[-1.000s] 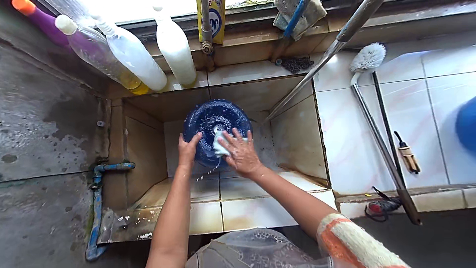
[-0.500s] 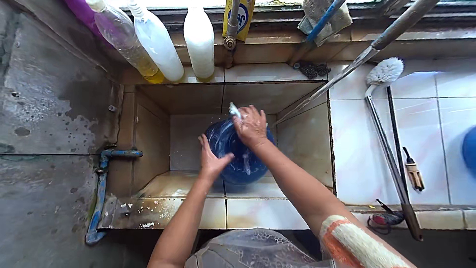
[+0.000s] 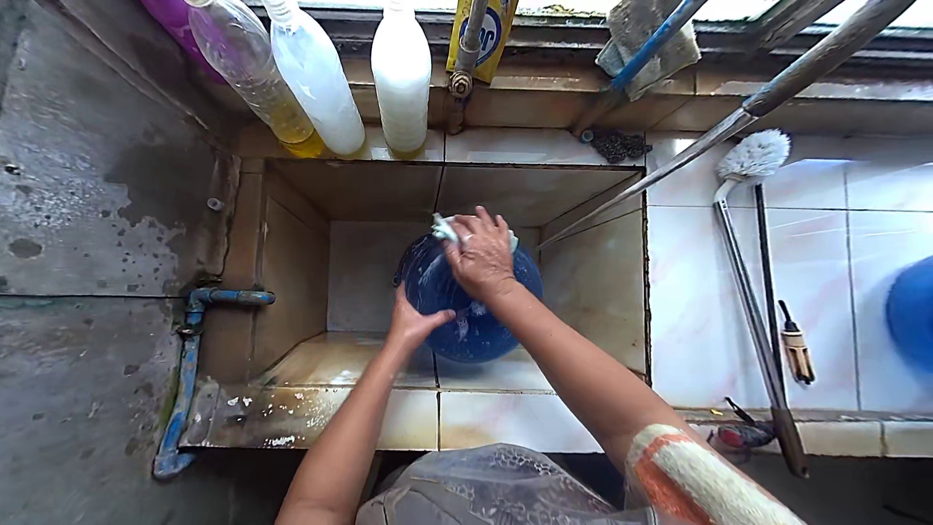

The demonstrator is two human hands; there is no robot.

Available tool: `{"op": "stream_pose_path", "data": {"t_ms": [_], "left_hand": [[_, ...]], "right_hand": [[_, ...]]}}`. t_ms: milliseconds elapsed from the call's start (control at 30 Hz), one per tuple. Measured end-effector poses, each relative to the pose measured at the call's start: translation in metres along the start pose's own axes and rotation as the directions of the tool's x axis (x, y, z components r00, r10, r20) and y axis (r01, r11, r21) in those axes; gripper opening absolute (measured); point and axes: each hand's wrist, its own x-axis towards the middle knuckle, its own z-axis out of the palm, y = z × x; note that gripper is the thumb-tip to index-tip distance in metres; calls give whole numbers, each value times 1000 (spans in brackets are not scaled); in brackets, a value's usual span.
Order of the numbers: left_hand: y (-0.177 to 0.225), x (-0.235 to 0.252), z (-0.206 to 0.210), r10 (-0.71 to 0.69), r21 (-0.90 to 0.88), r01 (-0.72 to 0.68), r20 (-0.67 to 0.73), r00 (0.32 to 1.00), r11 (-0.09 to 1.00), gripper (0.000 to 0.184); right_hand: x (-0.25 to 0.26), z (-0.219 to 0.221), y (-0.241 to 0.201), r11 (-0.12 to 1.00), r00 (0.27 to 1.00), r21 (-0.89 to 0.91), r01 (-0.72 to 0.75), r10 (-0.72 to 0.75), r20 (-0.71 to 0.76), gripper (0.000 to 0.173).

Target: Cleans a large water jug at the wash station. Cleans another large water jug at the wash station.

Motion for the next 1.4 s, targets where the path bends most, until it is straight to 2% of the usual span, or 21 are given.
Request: {"op": "stream_pose_path", "data": {"t_ms": [67, 100, 133, 200, 233, 300, 333, 367, 433, 467, 500, 567, 600, 667, 733, 767, 833, 1000, 1200, 1300, 1400], "left_hand": [[24, 17, -11, 154, 190, -177, 133, 979, 966, 69], [30, 23, -15, 247, 270, -274, 131, 960, 923, 60], [29, 28, -16, 314, 300, -322, 75, 946, 898, 69], [12, 27, -11, 241, 218, -227, -37, 970, 949, 115], [-2, 22, -8, 181, 127, -173, -62, 981, 977, 126], [-27, 18, -1, 105, -69, -111, -84, 991, 991, 131], [-31, 19, 2, 115, -103, -122, -75, 991, 987, 128], [-28, 21, 5, 141, -89, -145, -45, 989, 985, 119], [-12, 23, 12, 198, 45, -199, 14, 980, 979, 74], [-4, 27, 14, 219, 112, -222, 42, 975, 968, 60], [4, 31, 17, 250, 117, -254, 45, 967, 960, 58], [11, 37, 24, 243, -2, -243, 29, 970, 970, 89], [9, 41, 25, 200, -72, -197, 37, 979, 978, 109], [6, 46, 27, 125, -202, -120, 12, 992, 972, 122], [13, 48, 36, 60, -330, -72, -47, 997, 941, 109], [20, 49, 43, 37, -363, -56, -57, 998, 930, 103], [35, 51, 62, 24, -379, -35, -31, 999, 925, 99], [60, 60, 109, 37, -383, -1, 87, 996, 924, 84], [53, 78, 130, 24, -404, 48, 170, 985, 913, 63], [49, 81, 122, 33, -386, 33, 163, 986, 922, 63], [51, 86, 117, 59, -390, 6, 156, 986, 921, 62]], "right_hand": [[-15, 11, -25, 984, 984, 15, 178, -178, 17, 44], [-16, 14, -32, 977, 978, 33, 209, -209, 9, 43], [-12, 12, -31, 982, 983, 44, 183, -184, 7, 44], [2, 2, -8, 999, 999, 11, 33, -33, -7, 47], [9, -5, 5, 999, 999, -4, -53, 53, -9, 50], [13, -9, 16, 994, 994, -25, -108, 108, -14, 52], [8, -5, 12, 998, 999, -34, -49, 48, -20, 51], [0, 1, 2, 999, 999, -28, 47, -47, -14, 49], [-20, 16, -23, 969, 969, 35, 246, -247, 15, 45], [-24, 19, -28, 953, 955, 73, 294, -296, 10, 43], [-23, 18, -24, 950, 954, 92, 299, -299, -15, 43], [-21, 7, 4, 982, 979, 47, 182, -177, -106, 45], [-21, -3, 25, 999, 991, 18, 45, -43, -127, 47], [-29, -30, 75, 937, 944, 136, -323, 330, -29, 52], [-49, -36, 124, 638, 765, 460, -618, 623, 164, 58], [-62, -36, 138, 468, 680, 569, -676, 694, 237, 62], [-83, -40, 153, 326, 587, 621, -713, 762, 273, 65], [-103, -80, 185, 400, 568, 560, -725, 808, 159, 65], [-128, -115, 230, 362, 568, 678, -639, 817, 99, 63], [-145, -149, 241, 585, 607, 364, -725, 792, -65, 54], [-150, -154, 237, 753, 744, 165, -637, 656, -126, 77]]}}
